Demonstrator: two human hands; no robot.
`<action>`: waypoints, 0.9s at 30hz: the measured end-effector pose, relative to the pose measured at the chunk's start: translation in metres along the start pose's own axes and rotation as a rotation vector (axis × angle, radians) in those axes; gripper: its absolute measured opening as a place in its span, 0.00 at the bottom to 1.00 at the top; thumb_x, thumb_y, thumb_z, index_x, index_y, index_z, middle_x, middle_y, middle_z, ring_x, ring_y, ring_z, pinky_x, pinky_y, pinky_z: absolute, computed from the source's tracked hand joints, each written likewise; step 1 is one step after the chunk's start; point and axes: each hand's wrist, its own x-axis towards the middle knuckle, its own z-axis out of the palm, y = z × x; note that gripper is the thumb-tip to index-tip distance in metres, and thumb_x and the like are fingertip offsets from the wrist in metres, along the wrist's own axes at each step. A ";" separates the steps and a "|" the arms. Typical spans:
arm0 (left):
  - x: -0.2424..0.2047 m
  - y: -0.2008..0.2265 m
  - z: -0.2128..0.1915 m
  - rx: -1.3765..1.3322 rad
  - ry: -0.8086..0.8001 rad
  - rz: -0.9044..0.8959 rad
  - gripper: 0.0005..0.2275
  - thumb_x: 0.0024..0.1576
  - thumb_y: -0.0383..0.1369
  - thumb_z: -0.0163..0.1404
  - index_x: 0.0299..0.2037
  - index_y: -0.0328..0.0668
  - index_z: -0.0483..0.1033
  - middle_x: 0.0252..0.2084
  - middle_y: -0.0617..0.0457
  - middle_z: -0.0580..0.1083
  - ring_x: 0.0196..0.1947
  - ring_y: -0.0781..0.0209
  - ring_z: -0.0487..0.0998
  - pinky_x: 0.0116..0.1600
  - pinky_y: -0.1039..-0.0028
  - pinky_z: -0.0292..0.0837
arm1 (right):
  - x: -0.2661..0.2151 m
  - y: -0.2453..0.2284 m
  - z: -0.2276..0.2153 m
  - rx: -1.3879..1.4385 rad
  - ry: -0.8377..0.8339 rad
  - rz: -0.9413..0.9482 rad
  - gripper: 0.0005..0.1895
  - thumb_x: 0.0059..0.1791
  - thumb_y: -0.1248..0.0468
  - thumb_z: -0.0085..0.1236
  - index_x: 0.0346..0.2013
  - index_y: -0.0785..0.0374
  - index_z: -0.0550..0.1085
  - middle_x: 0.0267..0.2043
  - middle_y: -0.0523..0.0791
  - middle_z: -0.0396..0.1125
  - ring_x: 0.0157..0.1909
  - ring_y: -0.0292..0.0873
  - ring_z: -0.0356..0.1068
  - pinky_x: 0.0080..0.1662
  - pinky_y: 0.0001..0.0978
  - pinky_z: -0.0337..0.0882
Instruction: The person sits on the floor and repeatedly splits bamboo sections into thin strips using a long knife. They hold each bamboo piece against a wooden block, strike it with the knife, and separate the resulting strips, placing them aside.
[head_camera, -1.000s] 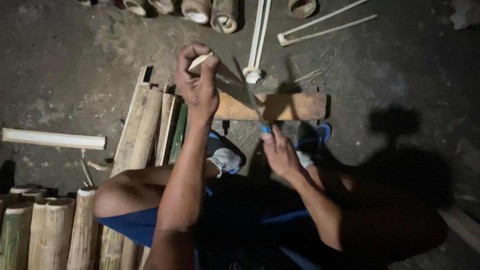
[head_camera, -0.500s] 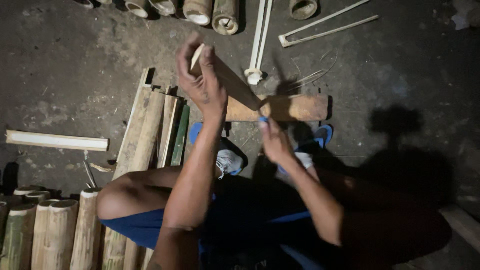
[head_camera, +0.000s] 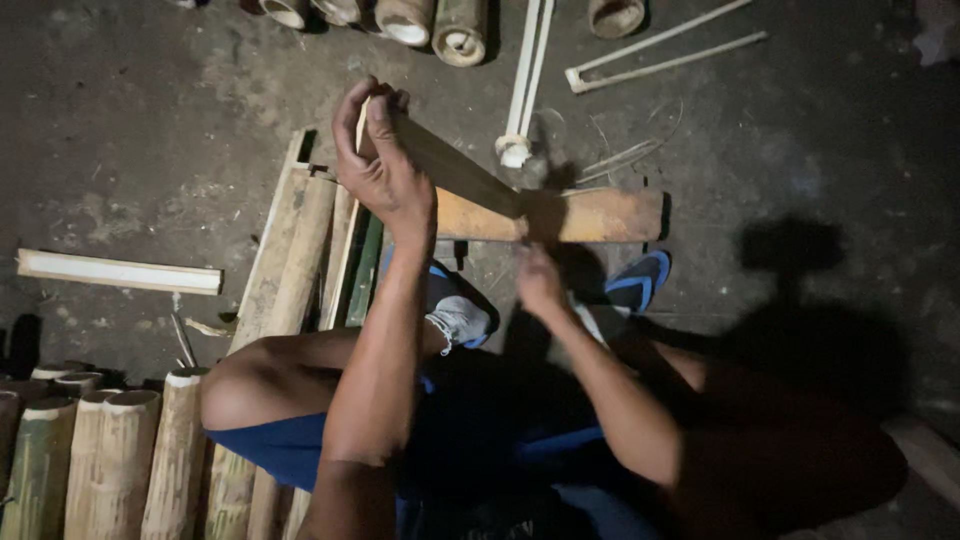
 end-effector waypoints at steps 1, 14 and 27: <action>0.005 -0.002 -0.001 -0.063 -0.007 -0.030 0.13 0.71 0.34 0.48 0.59 0.31 0.71 0.49 0.47 0.78 0.50 0.60 0.81 0.58 0.69 0.78 | 0.014 0.018 0.008 -0.039 -0.002 0.096 0.27 0.57 0.46 0.36 0.58 0.63 0.70 0.54 0.62 0.70 0.55 0.67 0.69 0.55 0.56 0.69; 0.010 -0.020 -0.016 -0.154 0.027 -0.075 0.14 0.70 0.33 0.48 0.60 0.31 0.70 0.49 0.47 0.77 0.46 0.60 0.80 0.55 0.69 0.78 | 0.002 0.103 0.020 -0.230 -0.076 0.107 0.27 0.57 0.44 0.36 0.53 0.62 0.71 0.48 0.63 0.71 0.48 0.70 0.70 0.49 0.62 0.69; 0.030 -0.013 -0.026 -0.067 -0.473 -0.020 0.26 0.66 0.51 0.54 0.64 0.43 0.64 0.61 0.49 0.64 0.63 0.56 0.66 0.68 0.61 0.65 | -0.014 0.019 -0.054 0.285 -0.255 0.227 0.22 0.59 0.51 0.36 0.49 0.65 0.71 0.29 0.53 0.63 0.30 0.55 0.64 0.34 0.52 0.68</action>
